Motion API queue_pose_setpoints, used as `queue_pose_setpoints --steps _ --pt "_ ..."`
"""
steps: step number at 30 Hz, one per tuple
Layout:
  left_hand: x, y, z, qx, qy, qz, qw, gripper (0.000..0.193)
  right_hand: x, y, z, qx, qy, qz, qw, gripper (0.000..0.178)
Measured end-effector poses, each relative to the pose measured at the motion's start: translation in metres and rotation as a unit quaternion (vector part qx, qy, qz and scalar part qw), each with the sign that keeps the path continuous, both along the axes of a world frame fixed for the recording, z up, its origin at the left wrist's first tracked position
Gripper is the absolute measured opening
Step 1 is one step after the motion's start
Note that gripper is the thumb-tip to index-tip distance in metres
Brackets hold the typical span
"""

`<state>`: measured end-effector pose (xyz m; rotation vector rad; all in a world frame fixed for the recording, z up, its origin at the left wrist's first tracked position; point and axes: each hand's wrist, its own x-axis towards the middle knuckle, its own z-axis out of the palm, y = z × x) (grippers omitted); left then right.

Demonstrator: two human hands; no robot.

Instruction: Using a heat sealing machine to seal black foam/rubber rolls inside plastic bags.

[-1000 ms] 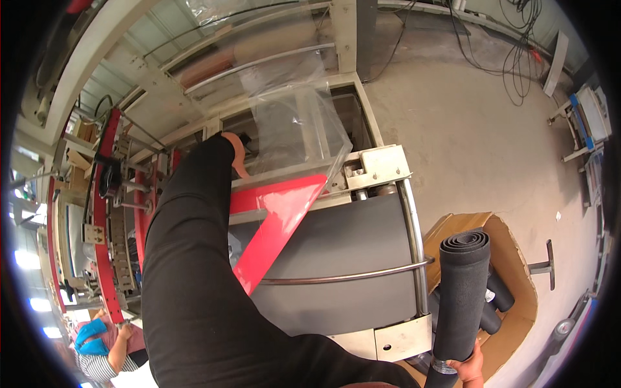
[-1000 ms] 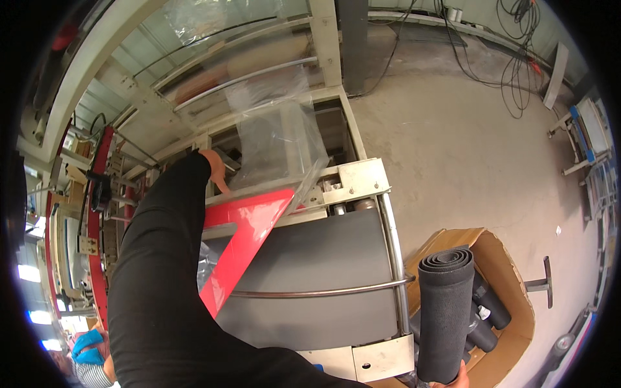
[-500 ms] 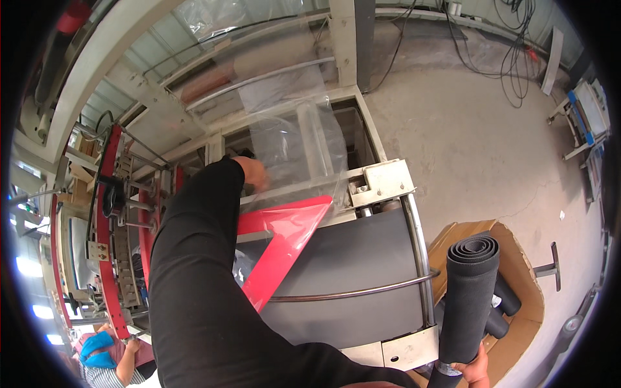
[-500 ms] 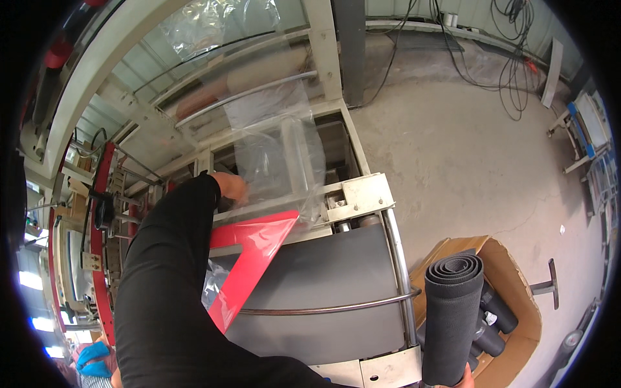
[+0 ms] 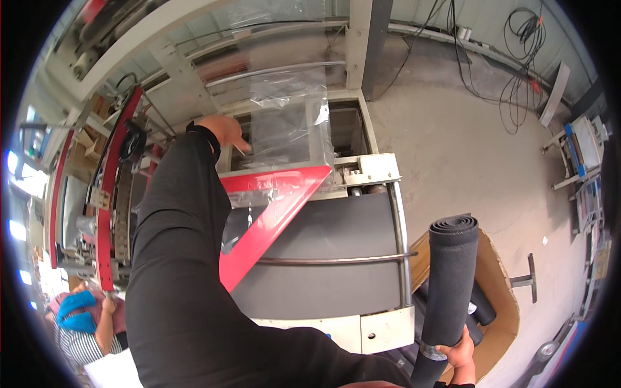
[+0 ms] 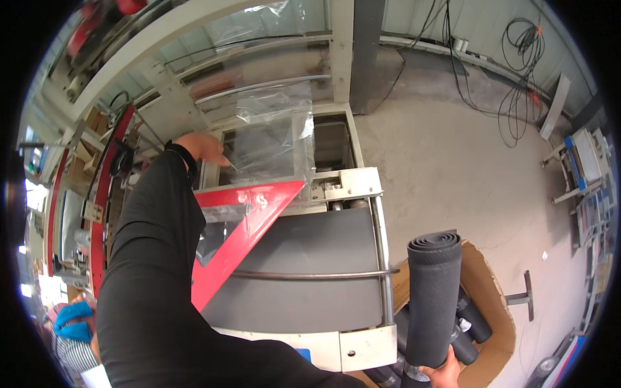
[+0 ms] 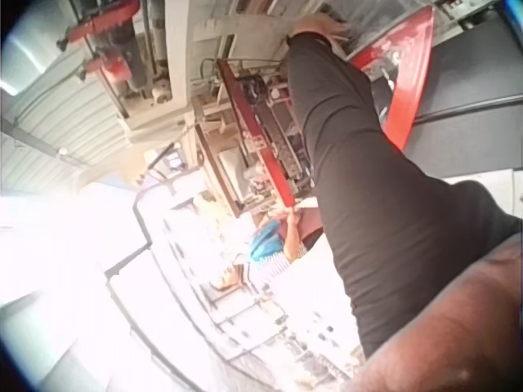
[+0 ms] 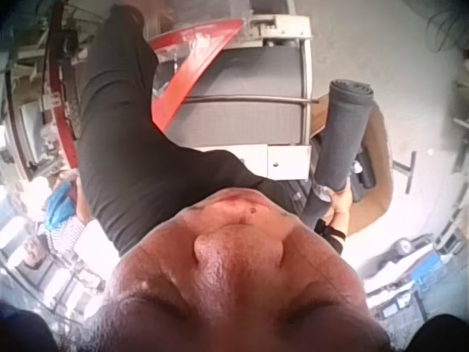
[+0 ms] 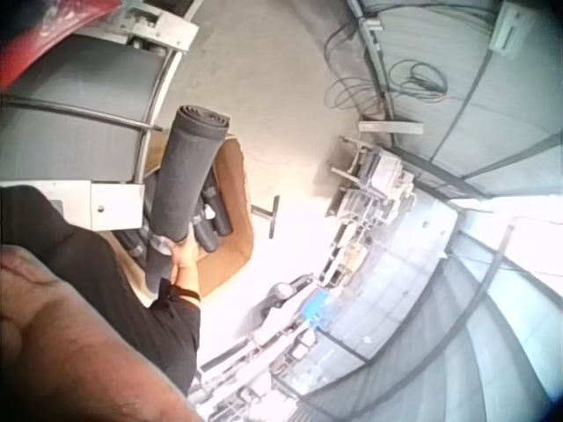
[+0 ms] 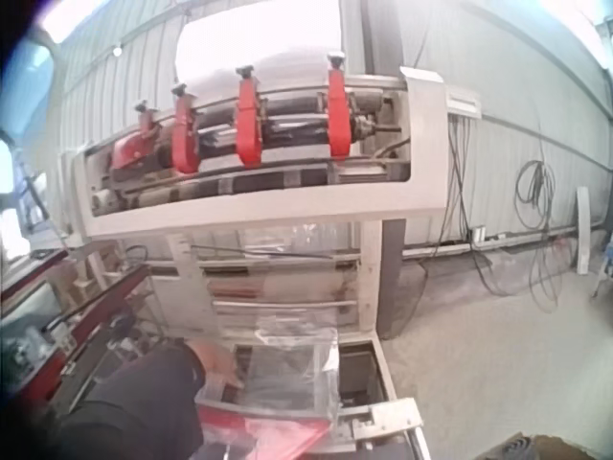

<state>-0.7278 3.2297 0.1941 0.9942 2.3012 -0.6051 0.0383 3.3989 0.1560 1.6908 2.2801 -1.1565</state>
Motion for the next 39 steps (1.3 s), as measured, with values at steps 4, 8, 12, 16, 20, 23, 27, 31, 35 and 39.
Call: queue_pose_setpoints --steps 4,8,12,16,20,23,27,31,35,39 --pt "0.055 -0.034 0.037 0.132 0.054 -0.029 0.989 0.058 -0.009 0.015 0.030 0.089 -0.062 0.086 0.990 0.090" --pt "0.204 -0.063 0.106 0.340 -0.103 0.050 0.934 0.049 -0.018 0.031 0.061 0.149 -0.110 0.160 0.970 0.091" --pt "0.318 -0.124 0.085 0.396 -0.310 0.091 0.860 0.066 -0.031 0.051 0.068 0.263 -0.134 0.284 0.912 0.095" --pt "0.392 -0.153 0.031 0.438 -0.450 0.363 0.688 0.080 -0.092 0.059 0.089 0.304 -0.147 0.381 0.861 0.092" --pt "0.399 -0.149 -0.007 0.496 -0.506 0.559 0.431 0.096 -0.143 0.070 0.097 0.338 -0.163 0.461 0.804 0.089" --pt "0.389 -0.155 -0.040 0.573 -0.497 0.593 0.270 0.099 -0.185 0.069 0.103 0.334 -0.217 0.521 0.755 0.086" --pt "0.370 -0.155 -0.069 0.650 -0.489 0.574 0.096 0.073 -0.246 0.055 0.126 0.256 -0.358 0.574 0.690 0.083" --pt "0.356 -0.164 -0.080 0.658 -0.544 0.521 -0.001 0.037 -0.276 0.061 0.131 0.226 -0.371 0.605 0.667 0.083" --pt "0.353 -0.166 -0.079 0.650 -0.569 0.501 -0.048 0.035 -0.296 0.078 0.138 0.215 -0.360 0.609 0.673 0.085" --pt "0.349 -0.165 -0.080 0.660 -0.548 0.509 -0.062 0.035 -0.317 0.091 0.138 0.213 -0.369 0.596 0.681 0.085"
